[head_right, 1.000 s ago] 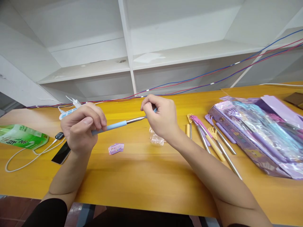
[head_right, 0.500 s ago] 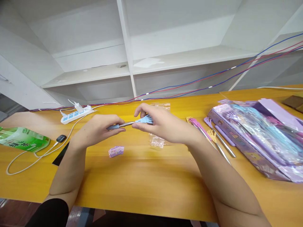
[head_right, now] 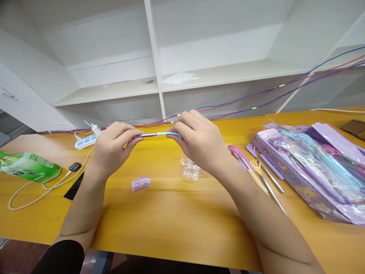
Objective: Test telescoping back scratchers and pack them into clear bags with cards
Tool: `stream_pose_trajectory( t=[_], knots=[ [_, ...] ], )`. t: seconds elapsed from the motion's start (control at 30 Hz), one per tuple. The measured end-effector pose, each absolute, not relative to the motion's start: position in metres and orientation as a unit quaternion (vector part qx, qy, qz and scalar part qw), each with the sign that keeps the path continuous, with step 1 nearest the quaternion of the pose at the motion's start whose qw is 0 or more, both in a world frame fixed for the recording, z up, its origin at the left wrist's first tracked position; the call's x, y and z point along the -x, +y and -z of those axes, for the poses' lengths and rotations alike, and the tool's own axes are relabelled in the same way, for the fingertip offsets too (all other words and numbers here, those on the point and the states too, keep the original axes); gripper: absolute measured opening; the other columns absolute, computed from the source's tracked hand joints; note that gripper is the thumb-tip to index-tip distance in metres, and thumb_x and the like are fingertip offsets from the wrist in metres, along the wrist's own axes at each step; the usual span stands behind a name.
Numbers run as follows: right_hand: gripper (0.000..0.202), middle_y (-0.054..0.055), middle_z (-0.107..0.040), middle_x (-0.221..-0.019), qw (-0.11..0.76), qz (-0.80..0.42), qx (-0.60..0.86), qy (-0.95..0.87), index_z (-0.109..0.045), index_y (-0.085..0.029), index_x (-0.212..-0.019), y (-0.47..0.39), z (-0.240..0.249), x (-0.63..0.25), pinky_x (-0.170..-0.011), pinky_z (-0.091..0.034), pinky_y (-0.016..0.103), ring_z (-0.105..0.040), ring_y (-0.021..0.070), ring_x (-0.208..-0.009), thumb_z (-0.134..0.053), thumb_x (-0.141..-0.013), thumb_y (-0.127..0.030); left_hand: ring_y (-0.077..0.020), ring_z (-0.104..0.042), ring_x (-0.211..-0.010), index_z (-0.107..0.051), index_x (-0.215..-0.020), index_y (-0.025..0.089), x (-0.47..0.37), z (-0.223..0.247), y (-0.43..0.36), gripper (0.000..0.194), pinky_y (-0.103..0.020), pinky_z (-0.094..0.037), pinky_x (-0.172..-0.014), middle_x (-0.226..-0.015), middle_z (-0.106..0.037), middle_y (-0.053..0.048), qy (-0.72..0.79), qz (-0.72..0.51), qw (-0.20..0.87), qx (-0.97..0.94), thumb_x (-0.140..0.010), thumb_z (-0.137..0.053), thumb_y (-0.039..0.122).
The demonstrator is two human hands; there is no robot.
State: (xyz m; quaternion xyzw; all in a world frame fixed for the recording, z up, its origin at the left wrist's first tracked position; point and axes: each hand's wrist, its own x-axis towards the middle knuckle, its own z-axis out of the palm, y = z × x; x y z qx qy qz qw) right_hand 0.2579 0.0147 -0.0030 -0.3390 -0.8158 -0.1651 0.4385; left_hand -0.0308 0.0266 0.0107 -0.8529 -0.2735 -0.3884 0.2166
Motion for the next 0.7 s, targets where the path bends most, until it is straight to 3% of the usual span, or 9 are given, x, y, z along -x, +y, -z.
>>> stream_pose_trajectory(
  t=[0.27,0.7],
  knots=[
    [0.024,0.006,-0.064,-0.088,0.454,0.211,0.338,-0.797,-0.070,-0.025,-0.095,0.024,0.008,-0.257,-0.073,-0.041,0.037,-0.053,0.0211,-0.083,-0.065,-0.108,-0.044,-0.0220,-0.061,-0.082,-0.078,-0.102,0.027,0.033,-0.008,0.038,0.005,-0.037,-0.044,-0.073,-0.092,-0.081,-0.003,-0.260,0.409,0.278,0.830,-0.104,-0.073,0.028],
    [0.006,0.005,-0.062,-0.085,0.517,0.276,0.288,-0.757,-0.073,-0.028,-0.103,0.028,-0.014,-0.292,-0.068,-0.044,0.036,-0.055,0.0200,-0.079,-0.077,-0.101,-0.030,-0.0259,-0.065,-0.086,-0.080,-0.102,0.033,0.075,-0.029,0.048,0.006,-0.043,-0.041,-0.075,-0.089,-0.081,-0.002,-0.318,0.406,0.326,0.792,-0.104,-0.075,0.035]
  ],
)
